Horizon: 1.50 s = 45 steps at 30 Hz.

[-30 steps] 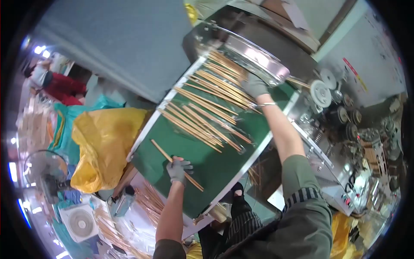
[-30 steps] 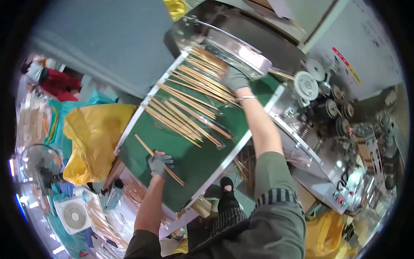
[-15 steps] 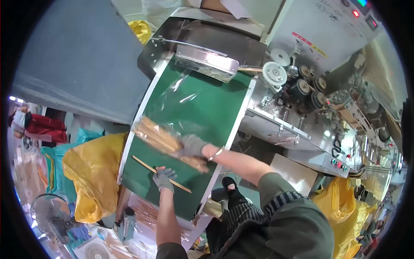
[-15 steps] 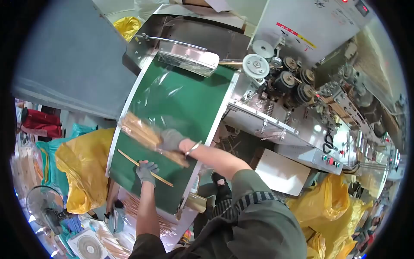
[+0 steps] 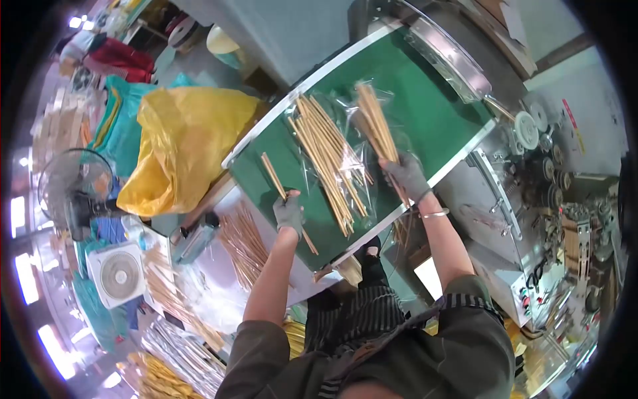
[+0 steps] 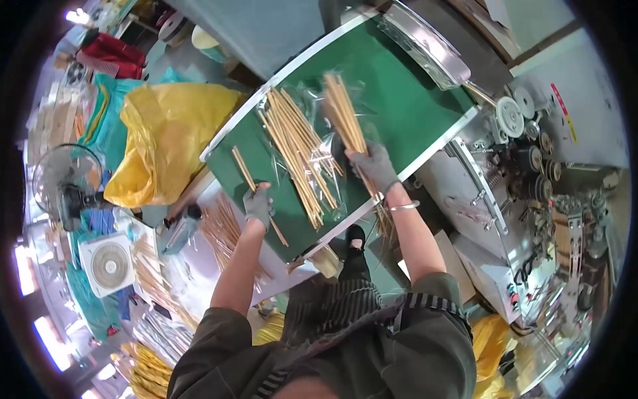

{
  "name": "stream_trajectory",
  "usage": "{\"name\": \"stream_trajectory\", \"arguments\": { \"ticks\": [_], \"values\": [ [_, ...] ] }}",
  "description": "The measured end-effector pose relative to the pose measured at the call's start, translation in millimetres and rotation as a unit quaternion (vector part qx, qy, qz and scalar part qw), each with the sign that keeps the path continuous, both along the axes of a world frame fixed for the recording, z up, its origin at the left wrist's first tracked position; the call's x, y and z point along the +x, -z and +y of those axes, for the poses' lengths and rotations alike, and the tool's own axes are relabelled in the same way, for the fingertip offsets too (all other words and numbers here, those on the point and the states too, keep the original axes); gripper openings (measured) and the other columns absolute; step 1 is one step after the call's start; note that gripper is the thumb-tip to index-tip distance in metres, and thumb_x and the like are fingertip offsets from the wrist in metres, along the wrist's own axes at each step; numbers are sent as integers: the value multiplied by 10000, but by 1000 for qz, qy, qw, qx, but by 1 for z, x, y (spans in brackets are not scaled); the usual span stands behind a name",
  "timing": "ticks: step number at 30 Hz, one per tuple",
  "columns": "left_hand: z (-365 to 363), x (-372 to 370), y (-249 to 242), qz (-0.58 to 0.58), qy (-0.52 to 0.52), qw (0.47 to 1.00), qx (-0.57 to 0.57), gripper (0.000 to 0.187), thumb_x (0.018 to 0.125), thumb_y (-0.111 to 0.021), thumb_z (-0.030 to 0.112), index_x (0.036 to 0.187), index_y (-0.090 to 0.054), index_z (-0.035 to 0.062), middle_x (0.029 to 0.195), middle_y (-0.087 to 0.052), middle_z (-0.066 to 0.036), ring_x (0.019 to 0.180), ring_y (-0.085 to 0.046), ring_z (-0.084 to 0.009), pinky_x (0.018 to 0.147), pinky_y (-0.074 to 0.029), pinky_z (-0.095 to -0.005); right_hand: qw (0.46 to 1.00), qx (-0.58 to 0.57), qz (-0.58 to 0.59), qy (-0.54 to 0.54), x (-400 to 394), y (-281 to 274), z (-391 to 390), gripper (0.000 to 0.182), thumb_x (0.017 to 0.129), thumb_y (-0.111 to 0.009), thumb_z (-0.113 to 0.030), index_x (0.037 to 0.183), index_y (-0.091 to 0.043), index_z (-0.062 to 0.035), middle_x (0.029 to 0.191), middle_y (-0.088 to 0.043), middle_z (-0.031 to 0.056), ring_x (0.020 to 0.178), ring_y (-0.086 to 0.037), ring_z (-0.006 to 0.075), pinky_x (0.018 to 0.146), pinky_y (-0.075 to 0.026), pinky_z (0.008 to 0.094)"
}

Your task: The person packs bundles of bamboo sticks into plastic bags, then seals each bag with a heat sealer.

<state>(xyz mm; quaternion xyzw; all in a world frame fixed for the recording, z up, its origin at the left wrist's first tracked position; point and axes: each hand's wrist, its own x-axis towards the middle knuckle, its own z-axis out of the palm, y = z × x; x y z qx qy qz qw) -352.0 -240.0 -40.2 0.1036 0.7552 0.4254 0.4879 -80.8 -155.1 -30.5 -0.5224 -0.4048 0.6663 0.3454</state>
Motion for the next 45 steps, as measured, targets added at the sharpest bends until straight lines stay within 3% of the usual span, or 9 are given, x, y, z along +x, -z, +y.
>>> {"name": "stream_trajectory", "arguments": {
  "ticks": [4,7,9,12,16,26,32,36,45],
  "values": [
    [0,8,13,55,-19,998,10,125,807,-592,214,858,-537,114,559,-411,34,404,-374,-77,324,-268,-269,998,-50,-44,1,17,4,0,224,796,-606,-123,973,-539,-4,648,-535,14,506,-502,93,458,-419,227],
    [17,16,38,169,49,971,161,303,733,-688,277,897,-542,67,647,-528,0,576,-501,-115,516,-395,-269,995,-62,-72,-28,22,6,1,197,778,-590,-66,955,-538,0,651,-539,20,520,-513,96,457,-419,226],
    [37,43,-9,228,122,964,59,512,633,-738,367,955,-532,26,810,-609,-150,756,-597,-310,700,-459,-340,995,-77,-14,-56,19,0,2,185,772,-596,-66,934,-536,1,653,-541,20,522,-517,97,457,-418,224],
    [57,63,8,380,177,907,-32,430,680,-680,312,980,-534,41,879,-621,-171,840,-605,-320,719,-466,-366,994,-56,52,-84,12,1,4,158,781,-616,-93,887,-536,-7,661,-548,27,514,-520,98,466,-424,218],
    [57,32,46,187,197,962,37,381,700,-628,245,1024,-557,58,859,-632,-147,827,-609,-330,705,-469,-375,992,-79,45,-82,16,10,5,171,795,-632,-116,896,-538,-16,692,-555,28,551,-535,98,494,-436,218],
    [29,55,-39,223,46,948,223,132,789,-630,122,769,-588,-2,645,-578,-26,604,-516,-86,562,-424,-246,970,-111,196,-92,-1,-12,-20,255,756,-658,-72,974,-534,-32,675,-578,22,575,-577,96,521,-475,197],
    [45,101,-70,25,157,973,166,262,756,-655,180,919,-592,-16,760,-627,-63,679,-589,-132,615,-472,-265,981,123,-9,-148,-43,-34,-56,423,838,-537,-55,1244,-422,-25,864,-543,3,708,-519,88,657,-455,214],
    [40,77,-55,-212,155,948,179,233,800,-580,134,973,-568,-23,819,-625,-96,696,-608,-164,621,-493,-274,990,32,115,-78,-51,-38,-61,385,815,-567,-35,1179,-451,19,923,-579,27,772,-537,91,729,-444,211],
    [27,71,-43,-162,72,960,215,279,803,-597,103,1057,-549,1,913,-599,-45,788,-588,-152,681,-492,-285,994,2,98,-38,-65,-36,-62,323,791,-604,-33,1096,-533,45,954,-612,60,825,-558,95,743,-452,229]
  ]
}}
